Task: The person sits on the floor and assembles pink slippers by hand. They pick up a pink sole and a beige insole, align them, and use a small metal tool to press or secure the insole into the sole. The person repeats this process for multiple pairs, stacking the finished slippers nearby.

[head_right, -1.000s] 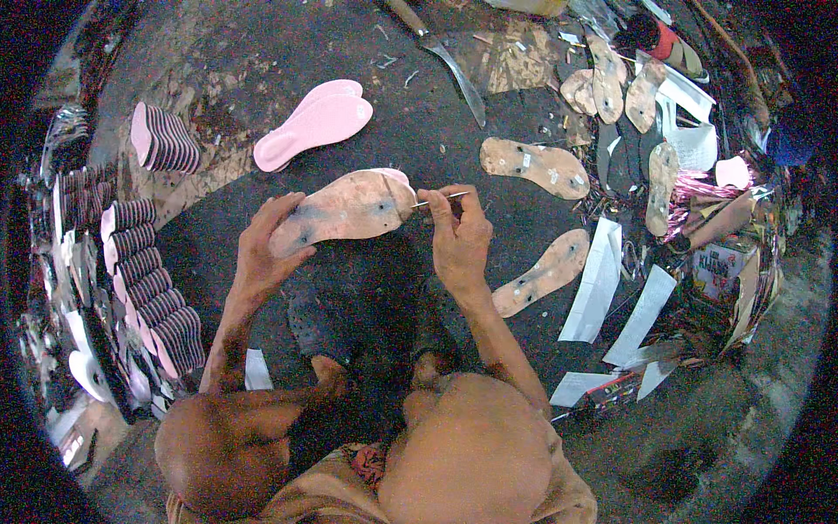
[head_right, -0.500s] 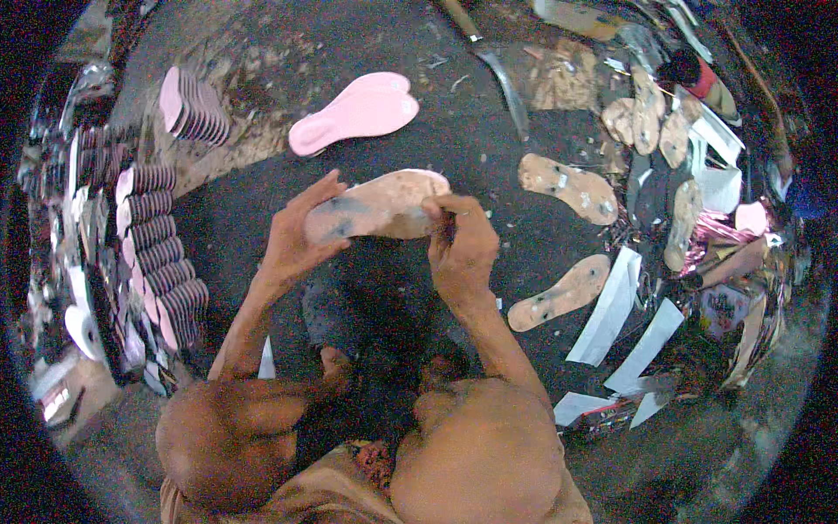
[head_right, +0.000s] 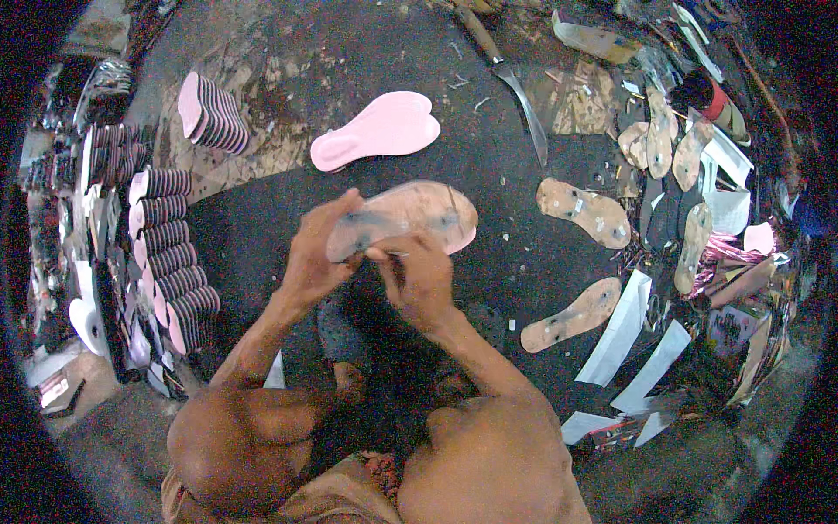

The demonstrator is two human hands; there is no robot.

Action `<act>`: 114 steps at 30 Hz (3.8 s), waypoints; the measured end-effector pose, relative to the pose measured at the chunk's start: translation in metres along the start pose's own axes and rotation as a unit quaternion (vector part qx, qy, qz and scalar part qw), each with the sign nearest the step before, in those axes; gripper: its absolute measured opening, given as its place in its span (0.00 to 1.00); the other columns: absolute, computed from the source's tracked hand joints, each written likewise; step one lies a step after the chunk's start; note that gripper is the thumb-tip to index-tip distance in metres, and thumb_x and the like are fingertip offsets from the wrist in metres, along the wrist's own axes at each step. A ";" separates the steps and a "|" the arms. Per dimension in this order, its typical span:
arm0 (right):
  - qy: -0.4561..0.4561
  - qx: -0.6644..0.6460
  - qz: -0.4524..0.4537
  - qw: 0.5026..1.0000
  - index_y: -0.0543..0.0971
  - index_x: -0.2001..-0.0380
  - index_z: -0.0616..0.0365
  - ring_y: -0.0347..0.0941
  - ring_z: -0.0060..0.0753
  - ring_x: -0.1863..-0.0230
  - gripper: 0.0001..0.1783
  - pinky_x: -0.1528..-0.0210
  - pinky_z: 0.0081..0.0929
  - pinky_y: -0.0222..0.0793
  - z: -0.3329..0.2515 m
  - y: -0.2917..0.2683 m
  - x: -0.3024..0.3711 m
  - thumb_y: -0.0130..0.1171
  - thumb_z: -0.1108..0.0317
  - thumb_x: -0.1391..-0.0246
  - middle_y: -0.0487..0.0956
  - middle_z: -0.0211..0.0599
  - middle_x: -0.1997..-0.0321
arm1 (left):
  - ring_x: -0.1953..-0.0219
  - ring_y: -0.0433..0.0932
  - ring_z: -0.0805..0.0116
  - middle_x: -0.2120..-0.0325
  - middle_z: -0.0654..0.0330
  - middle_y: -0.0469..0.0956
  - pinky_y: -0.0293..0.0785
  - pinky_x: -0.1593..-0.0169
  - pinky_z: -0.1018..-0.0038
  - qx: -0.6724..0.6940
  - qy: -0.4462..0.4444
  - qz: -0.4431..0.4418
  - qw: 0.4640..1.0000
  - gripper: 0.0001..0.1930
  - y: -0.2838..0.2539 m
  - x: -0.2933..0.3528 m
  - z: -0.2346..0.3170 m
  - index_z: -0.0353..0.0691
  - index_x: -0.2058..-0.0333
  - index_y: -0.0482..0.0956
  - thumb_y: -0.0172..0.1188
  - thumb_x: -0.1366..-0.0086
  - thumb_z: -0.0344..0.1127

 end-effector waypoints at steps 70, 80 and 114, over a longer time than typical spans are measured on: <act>0.258 0.024 0.113 0.959 0.83 0.54 0.60 0.80 0.29 0.69 0.13 0.66 0.31 0.74 0.086 -0.088 0.030 0.61 0.60 0.22 0.89 0.39 0.63 | 0.28 0.75 0.51 0.31 0.57 0.79 0.66 0.23 0.54 0.048 -0.073 -0.072 0.994 0.47 0.018 0.001 -0.024 0.46 0.29 0.75 0.82 0.50 0.27; 0.079 0.069 0.053 0.993 0.82 0.56 0.60 0.84 0.43 0.67 0.06 0.64 0.34 0.77 0.029 -0.030 -0.015 0.67 0.69 0.28 0.86 0.45 0.61 | 0.31 0.77 0.46 0.35 0.53 0.82 0.70 0.26 0.55 0.127 -0.078 -0.056 0.987 0.47 0.019 -0.002 -0.034 0.44 0.28 0.73 0.79 0.49 0.27; 0.253 0.012 0.106 0.961 0.81 0.54 0.60 0.84 0.29 0.66 0.13 0.63 0.32 0.77 0.110 -0.091 -0.002 0.60 0.60 0.22 0.90 0.42 0.62 | 0.21 0.63 0.52 0.26 0.57 0.71 0.52 0.18 0.42 -0.064 0.009 -0.125 0.990 0.37 0.016 0.003 -0.020 0.53 0.35 0.83 0.80 0.45 0.31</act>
Point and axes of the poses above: each hand's wrist, its own x-axis away from the middle knuckle, its own y-axis out of the palm, z = x × y, the point moved 5 cm from there along -x, towards the middle knuckle
